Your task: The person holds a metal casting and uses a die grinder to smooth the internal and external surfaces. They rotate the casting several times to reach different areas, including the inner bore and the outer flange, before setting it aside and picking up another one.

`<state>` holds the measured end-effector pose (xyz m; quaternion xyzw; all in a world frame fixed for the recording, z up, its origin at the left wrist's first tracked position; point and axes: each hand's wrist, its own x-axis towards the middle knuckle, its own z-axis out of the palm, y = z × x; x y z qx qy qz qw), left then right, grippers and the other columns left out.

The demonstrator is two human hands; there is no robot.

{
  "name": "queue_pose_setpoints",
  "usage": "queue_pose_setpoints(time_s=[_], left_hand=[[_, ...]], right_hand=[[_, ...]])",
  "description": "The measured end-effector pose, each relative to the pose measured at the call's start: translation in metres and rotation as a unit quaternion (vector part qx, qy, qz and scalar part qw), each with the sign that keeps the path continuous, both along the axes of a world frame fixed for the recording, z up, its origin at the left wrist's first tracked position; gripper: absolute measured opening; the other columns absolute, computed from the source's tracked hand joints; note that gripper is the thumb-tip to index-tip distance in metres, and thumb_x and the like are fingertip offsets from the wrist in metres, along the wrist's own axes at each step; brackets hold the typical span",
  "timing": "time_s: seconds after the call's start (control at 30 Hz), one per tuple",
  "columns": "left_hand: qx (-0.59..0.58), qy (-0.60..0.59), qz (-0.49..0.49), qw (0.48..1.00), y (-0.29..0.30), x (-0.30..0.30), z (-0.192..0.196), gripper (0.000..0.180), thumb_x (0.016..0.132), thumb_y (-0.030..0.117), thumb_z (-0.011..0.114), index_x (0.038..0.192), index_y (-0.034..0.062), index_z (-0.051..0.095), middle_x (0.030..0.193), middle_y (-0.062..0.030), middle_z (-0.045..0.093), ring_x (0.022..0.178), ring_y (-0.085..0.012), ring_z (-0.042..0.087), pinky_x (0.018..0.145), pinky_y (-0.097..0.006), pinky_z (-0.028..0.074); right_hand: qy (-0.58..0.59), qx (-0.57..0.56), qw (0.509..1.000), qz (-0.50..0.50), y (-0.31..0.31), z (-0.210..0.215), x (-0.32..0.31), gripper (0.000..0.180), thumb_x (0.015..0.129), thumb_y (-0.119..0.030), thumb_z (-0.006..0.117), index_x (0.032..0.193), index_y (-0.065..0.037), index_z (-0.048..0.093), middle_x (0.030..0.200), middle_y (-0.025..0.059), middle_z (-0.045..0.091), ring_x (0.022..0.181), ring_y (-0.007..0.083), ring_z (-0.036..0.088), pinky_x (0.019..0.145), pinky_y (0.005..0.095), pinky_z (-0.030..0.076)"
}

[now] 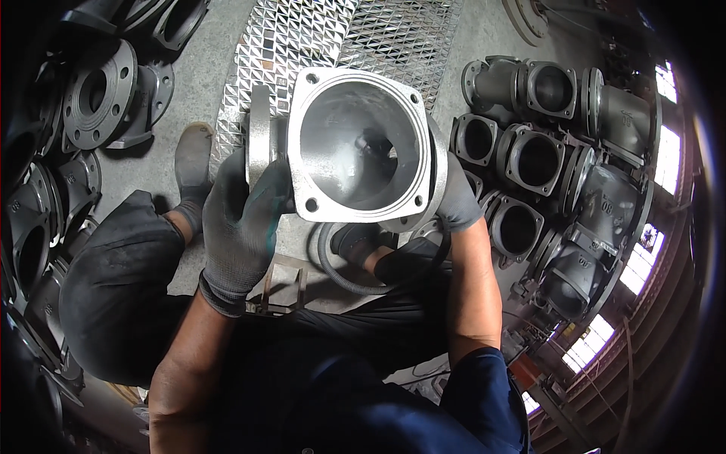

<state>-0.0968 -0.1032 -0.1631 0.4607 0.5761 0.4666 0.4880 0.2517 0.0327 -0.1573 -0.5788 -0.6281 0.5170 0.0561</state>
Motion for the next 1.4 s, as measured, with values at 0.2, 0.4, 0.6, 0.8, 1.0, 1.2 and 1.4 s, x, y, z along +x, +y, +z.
queue_pose_setpoints(time_s=[0.2, 0.4, 0.6, 0.8, 1.0, 1.2, 1.4], left_hand=[[0.085, 0.196, -0.053, 0.976, 0.006, -0.003, 0.011, 0.047, 0.115, 0.008, 0.057, 0.155, -0.0114, 0.042, 0.151, -0.0316, 0.064, 0.131, -0.0277, 0.072, 0.103, -0.035, 0.062], [0.037, 0.06, -0.002, 0.998, 0.01, 0.004, 0.014, 0.044, 0.112, 0.005, 0.059, 0.152, -0.0129, 0.049, 0.142, -0.0295, 0.069, 0.129, -0.0313, 0.072, 0.103, -0.037, 0.062], [0.145, 0.319, -0.056, 0.935, 0.008, -0.005, 0.01, 0.042, 0.11, 0.005, 0.061, 0.148, -0.0107, 0.056, 0.143, -0.0304, 0.068, 0.131, -0.0409, 0.069, 0.111, -0.045, 0.059], [0.061, 0.24, -0.058, 0.967, 0.01, -0.006, 0.018, 0.041, 0.115, 0.015, 0.058, 0.148, -0.0085, 0.059, 0.141, -0.0234, 0.07, 0.126, -0.0309, 0.072, 0.108, -0.039, 0.06], [0.105, 0.251, -0.057, 0.961, 0.014, -0.006, 0.019, 0.038, 0.111, 0.01, 0.064, 0.144, -0.0086, 0.064, 0.142, -0.0243, 0.07, 0.126, -0.0341, 0.072, 0.105, -0.039, 0.062], [0.059, 0.205, -0.046, 0.976, 0.019, -0.004, 0.028, 0.036, 0.112, 0.008, 0.058, 0.143, -0.011, 0.063, 0.141, -0.0268, 0.069, 0.126, -0.0336, 0.072, 0.103, -0.039, 0.062], [-0.011, 0.027, 0.002, 1.0, 0.02, 0.002, 0.025, 0.036, 0.112, 0.009, 0.056, 0.14, -0.0124, 0.064, 0.13, -0.0224, 0.073, 0.113, -0.0258, 0.076, 0.093, -0.034, 0.064]], right_hand=[[-0.03, 0.04, 0.998, 0.045, -0.004, 0.015, -0.01, 0.033, 0.095, -0.012, 0.082, 0.125, 0.003, 0.077, 0.112, 0.0179, 0.083, 0.1, 0.0215, 0.08, 0.09, 0.0346, 0.063], [0.012, 0.033, 0.996, -0.079, -0.009, 0.019, -0.01, 0.036, 0.095, -0.009, 0.081, 0.128, 0.003, 0.076, 0.112, 0.0158, 0.084, 0.101, 0.0187, 0.078, 0.091, 0.0348, 0.062], [0.017, -0.07, 0.988, -0.137, -0.006, 0.023, -0.017, 0.033, 0.096, -0.011, 0.08, 0.125, 0.005, 0.077, 0.112, 0.0171, 0.084, 0.103, 0.0202, 0.08, 0.091, 0.0347, 0.062], [-0.007, -0.076, 0.992, -0.099, -0.003, 0.035, -0.023, 0.029, 0.1, -0.01, 0.077, 0.125, 0.006, 0.078, 0.113, 0.016, 0.084, 0.102, 0.0179, 0.079, 0.092, 0.0328, 0.062], [-0.027, -0.063, 0.994, -0.084, -0.006, 0.017, -0.005, 0.033, 0.1, -0.011, 0.078, 0.128, 0.007, 0.076, 0.112, 0.0166, 0.084, 0.102, 0.0164, 0.077, 0.089, 0.0342, 0.062], [-0.016, -0.028, 0.996, -0.083, -0.009, 0.016, -0.013, 0.032, 0.101, -0.009, 0.076, 0.128, 0.007, 0.076, 0.112, 0.0159, 0.084, 0.102, 0.0167, 0.078, 0.089, 0.0329, 0.062], [-0.058, 0.018, 0.998, 0.02, -0.003, 0.017, -0.003, 0.03, 0.097, -0.014, 0.081, 0.121, 0.004, 0.079, 0.109, 0.018, 0.084, 0.101, 0.0195, 0.078, 0.089, 0.0359, 0.062]])
